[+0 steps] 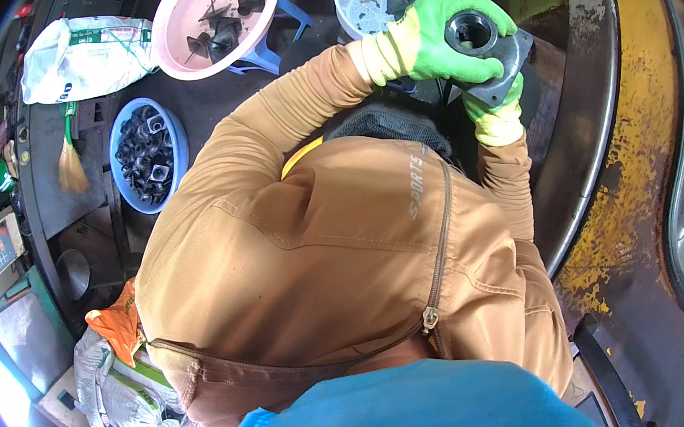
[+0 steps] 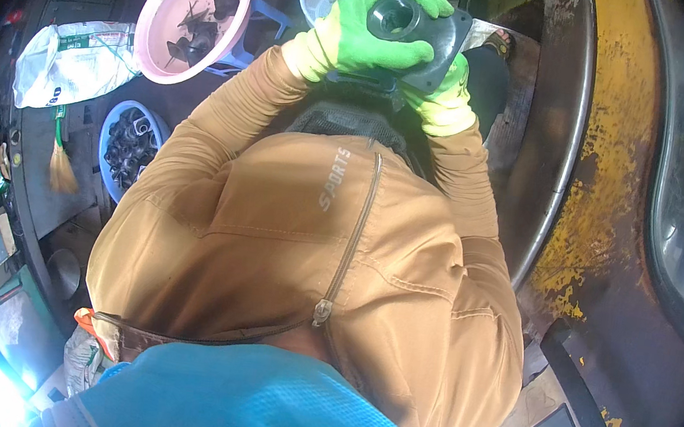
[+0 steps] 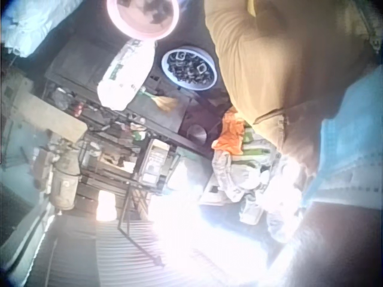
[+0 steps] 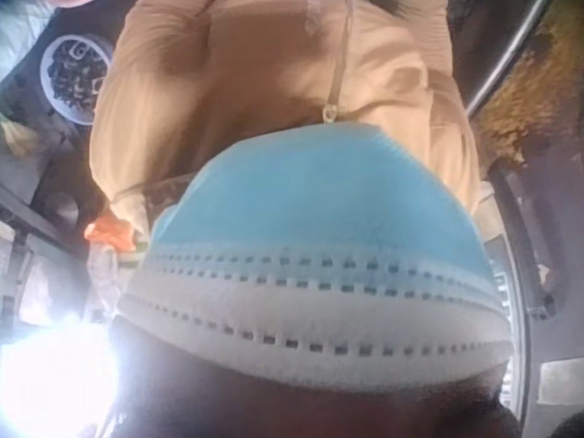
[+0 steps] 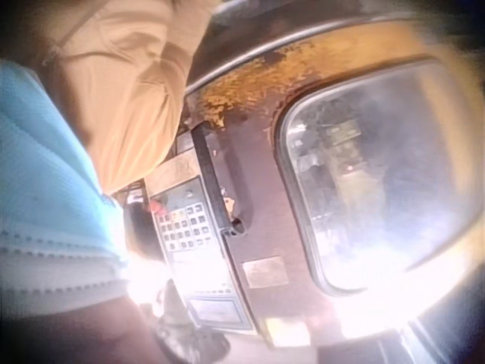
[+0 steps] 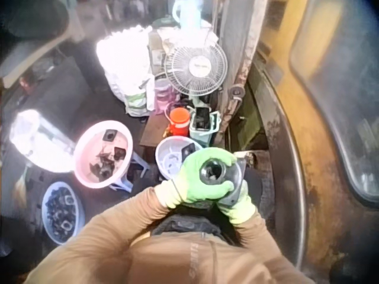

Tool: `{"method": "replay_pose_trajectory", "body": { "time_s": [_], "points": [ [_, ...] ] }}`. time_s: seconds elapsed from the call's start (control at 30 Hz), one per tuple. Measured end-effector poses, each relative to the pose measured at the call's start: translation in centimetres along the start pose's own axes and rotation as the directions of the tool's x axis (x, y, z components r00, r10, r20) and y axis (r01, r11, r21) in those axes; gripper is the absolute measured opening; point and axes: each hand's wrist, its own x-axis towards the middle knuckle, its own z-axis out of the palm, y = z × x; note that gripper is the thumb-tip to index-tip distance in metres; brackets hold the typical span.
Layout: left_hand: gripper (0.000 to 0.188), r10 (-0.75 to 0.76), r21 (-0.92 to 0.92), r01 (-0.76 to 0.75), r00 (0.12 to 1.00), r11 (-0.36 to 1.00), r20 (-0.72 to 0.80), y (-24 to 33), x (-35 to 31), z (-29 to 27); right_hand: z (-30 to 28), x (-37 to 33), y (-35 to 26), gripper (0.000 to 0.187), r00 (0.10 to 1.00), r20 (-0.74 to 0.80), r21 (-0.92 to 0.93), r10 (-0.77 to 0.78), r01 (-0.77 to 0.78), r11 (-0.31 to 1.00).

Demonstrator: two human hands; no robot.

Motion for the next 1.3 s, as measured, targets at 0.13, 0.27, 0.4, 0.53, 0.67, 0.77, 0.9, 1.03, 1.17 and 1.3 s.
{"method": "replay_pose_trajectory", "body": {
  "time_s": [0.13,0.27,0.4,0.53,0.67,0.77,0.9,1.03,1.17,1.3],
  "points": [
    [0.04,0.013,-0.012,-0.011,0.994,1.0,0.108,0.4,-0.3,-0.6,-1.4,0.8,-1.5,0.043,0.988,0.157,0.099,0.0,-0.015,0.995],
    [0.039,0.041,0.001,-0.042,0.979,0.999,0.198,0.1,-0.1,-1.7,-1.5,1.6,-1.6,0.045,0.974,0.225,0.165,-0.009,-0.029,0.986],
    [0.039,-0.011,-0.008,0.014,0.964,1.0,0.266,0.0,0.2,-2.1,-1.1,1.4,-0.9,0.041,0.978,0.202,0.249,0.041,-0.092,0.964],
    [0.04,-0.003,-0.021,0.01,0.952,1.0,0.307,0.1,0.3,-2.2,-1.0,0.6,0.5,0.041,0.964,0.261,0.047,-0.054,0.044,0.998],
    [0.039,0.012,-0.067,0.015,0.922,0.998,0.386,-0.2,0.3,-2.5,-0.9,-0.8,2.6,0.044,0.952,0.298,0.168,0.069,-0.123,0.978],
    [0.038,0.063,-0.112,-0.01,0.875,0.994,0.48,-0.8,0.5,-2.5,-0.7,-2.0,4.4,0.056,0.927,0.374,0.245,0.031,-0.131,0.961],
    [0.041,0.154,-0.31,0.079,0.737,0.947,0.658,-1.2,1.7,-2.7,1.0,-2.5,5.3,0.064,0.906,0.42,-0.013,-0.046,0.057,0.998],
    [0.058,0.031,-0.152,0.076,0.796,0.985,0.605,-0.8,3.3,-4.4,1.2,-1.0,3.9,0.044,0.93,0.19,0.508,0.315,-0.368,0.779],
    [0.074,-0.196,0.064,0.186,0.953,0.981,0.233,-1.1,2.7,-3.3,-0.2,2.1,3.2,0.037,0.998,0.005,0.002,-0.057,0.057,0.998],
    [0.055,0.081,0.205,-0.043,0.98,0.978,-0.181,-2.3,1.4,-0.1,1.8,1.1,3.5,0.041,0.962,-0.254,-0.126,-0.103,0.073,0.989]
  ]
}}
